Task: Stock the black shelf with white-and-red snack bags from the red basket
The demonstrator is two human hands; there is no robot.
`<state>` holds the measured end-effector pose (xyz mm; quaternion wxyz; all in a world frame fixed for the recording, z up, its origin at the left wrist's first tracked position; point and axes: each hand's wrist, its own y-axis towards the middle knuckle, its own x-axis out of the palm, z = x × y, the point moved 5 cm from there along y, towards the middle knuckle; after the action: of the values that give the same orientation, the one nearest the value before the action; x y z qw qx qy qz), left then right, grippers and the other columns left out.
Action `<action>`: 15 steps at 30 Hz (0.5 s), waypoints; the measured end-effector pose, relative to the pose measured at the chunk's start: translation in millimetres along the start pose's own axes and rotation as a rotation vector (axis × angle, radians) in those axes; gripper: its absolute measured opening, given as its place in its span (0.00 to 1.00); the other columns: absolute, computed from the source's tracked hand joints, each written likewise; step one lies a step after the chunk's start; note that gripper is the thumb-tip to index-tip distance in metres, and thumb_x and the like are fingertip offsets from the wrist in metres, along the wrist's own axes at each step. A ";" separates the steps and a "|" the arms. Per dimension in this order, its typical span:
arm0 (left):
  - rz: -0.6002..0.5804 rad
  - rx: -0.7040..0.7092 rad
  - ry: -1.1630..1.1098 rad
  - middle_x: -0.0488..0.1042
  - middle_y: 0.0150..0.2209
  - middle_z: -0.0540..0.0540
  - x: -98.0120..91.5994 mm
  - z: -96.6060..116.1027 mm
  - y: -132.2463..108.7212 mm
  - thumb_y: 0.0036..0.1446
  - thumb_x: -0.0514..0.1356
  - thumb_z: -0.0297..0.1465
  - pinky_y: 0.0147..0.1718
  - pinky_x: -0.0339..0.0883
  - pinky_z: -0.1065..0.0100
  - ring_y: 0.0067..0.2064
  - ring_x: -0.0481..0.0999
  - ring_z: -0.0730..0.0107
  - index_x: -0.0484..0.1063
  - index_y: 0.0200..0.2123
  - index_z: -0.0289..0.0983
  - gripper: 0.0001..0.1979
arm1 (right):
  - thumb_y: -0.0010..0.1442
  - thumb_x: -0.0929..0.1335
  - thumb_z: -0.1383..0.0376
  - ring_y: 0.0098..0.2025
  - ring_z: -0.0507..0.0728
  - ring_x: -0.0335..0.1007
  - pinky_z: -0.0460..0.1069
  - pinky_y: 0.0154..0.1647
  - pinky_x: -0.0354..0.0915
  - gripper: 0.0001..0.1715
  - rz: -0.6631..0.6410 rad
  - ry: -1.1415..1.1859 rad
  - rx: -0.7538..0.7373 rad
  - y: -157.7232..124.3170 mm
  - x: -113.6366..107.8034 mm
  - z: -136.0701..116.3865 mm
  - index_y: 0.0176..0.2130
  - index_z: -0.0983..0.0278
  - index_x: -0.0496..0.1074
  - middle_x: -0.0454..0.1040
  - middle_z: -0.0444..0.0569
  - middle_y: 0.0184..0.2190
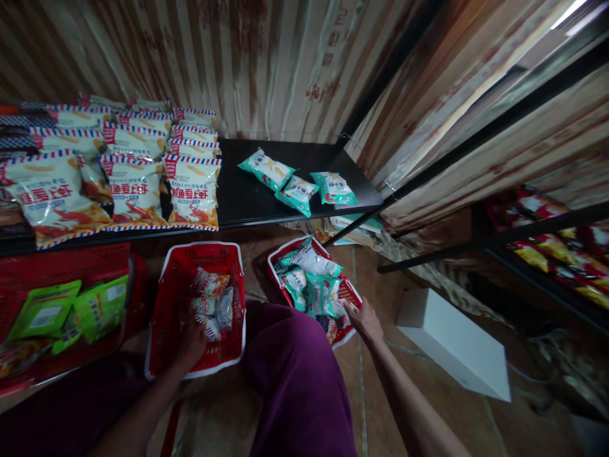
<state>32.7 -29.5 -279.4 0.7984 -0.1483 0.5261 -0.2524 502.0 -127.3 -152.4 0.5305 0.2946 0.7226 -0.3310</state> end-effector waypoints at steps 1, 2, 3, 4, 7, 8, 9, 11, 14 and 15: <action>-0.011 -0.021 0.015 0.75 0.39 0.42 1.4 -0.8 -5.1 0.50 0.50 0.18 0.48 0.62 0.65 0.46 0.73 0.63 0.73 0.33 0.34 0.14 | 0.51 0.65 0.52 0.41 0.72 0.73 0.64 0.39 0.66 0.31 -0.043 -0.007 0.022 -2.7 11.8 14.0 0.49 0.69 0.69 0.75 0.66 0.39; -0.022 -0.039 0.031 0.75 0.39 0.41 2.2 -1.3 -9.7 0.51 0.49 0.18 0.48 0.62 0.66 0.46 0.73 0.63 0.73 0.35 0.34 0.15 | 0.50 0.66 0.51 0.39 0.72 0.73 0.64 0.38 0.66 0.32 -0.063 -0.010 0.027 -5.6 20.7 22.5 0.49 0.68 0.69 0.76 0.65 0.37; -0.031 -0.053 0.045 0.75 0.41 0.40 2.2 -1.3 -13.4 0.52 0.49 0.18 0.48 0.62 0.66 0.46 0.74 0.63 0.73 0.36 0.33 0.15 | 0.51 0.65 0.51 0.39 0.72 0.73 0.65 0.40 0.65 0.32 -0.073 -0.015 0.016 -7.7 27.7 26.1 0.50 0.66 0.69 0.76 0.64 0.37; -0.040 -0.063 0.059 0.75 0.42 0.39 1.8 -0.9 -16.2 0.53 0.48 0.18 0.48 0.62 0.66 0.47 0.73 0.63 0.73 0.38 0.33 0.16 | 0.52 0.65 0.51 0.41 0.72 0.73 0.65 0.42 0.64 0.32 -0.088 -0.016 -0.004 -8.7 33.5 25.7 0.51 0.66 0.68 0.76 0.64 0.38; -0.072 -0.065 0.095 0.74 0.45 0.38 -1.5 3.7 -19.8 0.54 0.48 0.19 0.50 0.60 0.66 0.51 0.71 0.62 0.72 0.40 0.33 0.16 | 0.55 0.62 0.52 0.48 0.70 0.71 0.64 0.49 0.61 0.33 -0.146 0.016 -0.064 -5.1 46.1 14.6 0.54 0.68 0.67 0.75 0.63 0.43; -0.088 -0.058 0.104 0.74 0.46 0.37 -3.2 6.0 -19.5 0.54 0.48 0.18 0.51 0.59 0.66 0.51 0.71 0.62 0.72 0.41 0.32 0.16 | 0.56 0.60 0.52 0.50 0.68 0.70 0.62 0.51 0.61 0.33 -0.169 0.038 -0.086 -3.4 49.4 10.6 0.55 0.68 0.66 0.74 0.63 0.46; -0.106 -0.043 0.111 0.73 0.47 0.37 -5.3 8.7 -18.7 0.53 0.48 0.18 0.52 0.58 0.66 0.52 0.70 0.62 0.72 0.40 0.31 0.16 | 0.58 0.58 0.51 0.53 0.66 0.68 0.59 0.53 0.61 0.34 -0.191 0.061 -0.118 -2.4 52.8 7.2 0.56 0.69 0.64 0.72 0.62 0.49; -0.154 -0.002 0.117 0.73 0.47 0.37 -11.9 14.4 -15.4 0.53 0.49 0.18 0.51 0.58 0.66 0.52 0.70 0.62 0.73 0.39 0.31 0.16 | 0.57 0.58 0.49 0.59 0.63 0.61 0.57 0.57 0.58 0.39 -0.225 0.094 -0.198 -4.3 59.9 4.7 0.59 0.70 0.60 0.66 0.62 0.56; -0.238 0.071 0.116 0.75 0.42 0.40 -29.9 21.4 -8.1 0.53 0.49 0.22 0.45 0.62 0.67 0.46 0.74 0.64 0.73 0.37 0.34 0.14 | 0.45 0.65 0.42 0.64 0.69 0.49 0.61 0.60 0.52 0.54 -0.229 0.065 -0.282 -15.3 73.2 13.3 0.60 0.72 0.57 0.56 0.66 0.61; -0.262 0.084 0.123 0.76 0.40 0.40 -37.9 22.5 -5.9 0.54 0.49 0.23 0.43 0.63 0.66 0.43 0.75 0.63 0.73 0.35 0.34 0.13 | 0.41 0.67 0.41 0.65 0.71 0.46 0.62 0.60 0.50 0.57 -0.214 0.036 -0.281 -19.5 77.8 18.5 0.59 0.72 0.58 0.54 0.67 0.62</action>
<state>39.8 -13.8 -238.4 0.7303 -0.1666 0.5392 -0.3849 476.9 -148.0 -228.0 0.5151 0.1451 0.7984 -0.2759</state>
